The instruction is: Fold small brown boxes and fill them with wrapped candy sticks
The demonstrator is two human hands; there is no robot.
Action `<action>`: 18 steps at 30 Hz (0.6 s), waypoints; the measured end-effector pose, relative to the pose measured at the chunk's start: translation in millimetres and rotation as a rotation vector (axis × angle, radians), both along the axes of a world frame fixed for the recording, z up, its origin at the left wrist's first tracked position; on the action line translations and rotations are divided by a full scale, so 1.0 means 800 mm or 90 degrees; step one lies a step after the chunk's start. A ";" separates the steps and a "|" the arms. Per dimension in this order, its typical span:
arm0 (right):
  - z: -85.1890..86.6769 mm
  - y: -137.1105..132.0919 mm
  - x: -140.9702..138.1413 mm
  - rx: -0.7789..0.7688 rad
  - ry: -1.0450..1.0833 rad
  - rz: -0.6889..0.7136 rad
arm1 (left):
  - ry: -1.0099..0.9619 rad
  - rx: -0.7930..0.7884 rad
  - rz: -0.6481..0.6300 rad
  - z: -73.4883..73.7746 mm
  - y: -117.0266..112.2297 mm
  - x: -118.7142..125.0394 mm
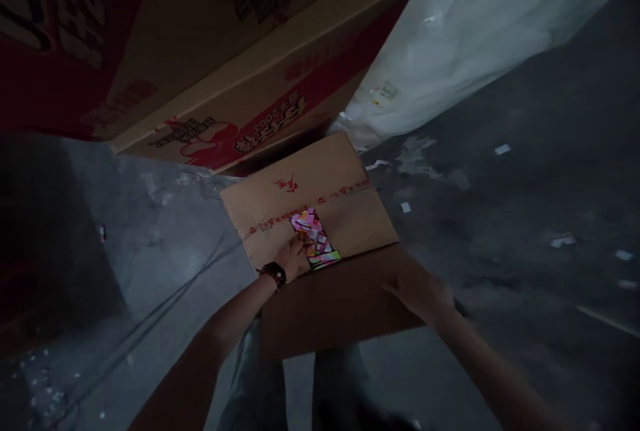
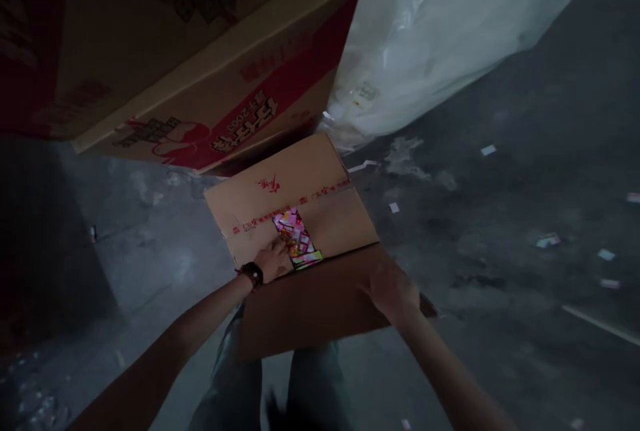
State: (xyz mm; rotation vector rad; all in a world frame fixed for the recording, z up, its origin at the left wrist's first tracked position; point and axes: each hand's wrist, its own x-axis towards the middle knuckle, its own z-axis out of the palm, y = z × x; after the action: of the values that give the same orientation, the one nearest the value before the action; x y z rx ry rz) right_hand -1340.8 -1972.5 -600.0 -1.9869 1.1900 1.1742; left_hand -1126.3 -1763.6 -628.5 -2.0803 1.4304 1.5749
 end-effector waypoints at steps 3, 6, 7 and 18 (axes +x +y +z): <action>-0.031 0.015 0.076 0.060 0.002 0.114 | -0.024 -0.001 0.028 -0.024 -0.016 -0.006; -0.070 0.033 0.159 0.052 -0.015 0.082 | -0.075 0.009 0.083 -0.015 -0.020 -0.014; -0.080 0.039 0.178 0.047 -0.013 0.068 | -0.090 0.013 0.099 -0.007 -0.018 -0.017; -0.017 0.025 0.159 -0.065 0.032 0.032 | -0.422 0.152 0.661 0.112 0.127 0.002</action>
State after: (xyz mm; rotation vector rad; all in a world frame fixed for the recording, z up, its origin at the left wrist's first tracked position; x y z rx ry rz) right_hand -1213.7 -1952.4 -613.2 -2.0850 1.2549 1.2171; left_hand -1124.5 -1662.1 -539.2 -2.9192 -0.1072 0.9352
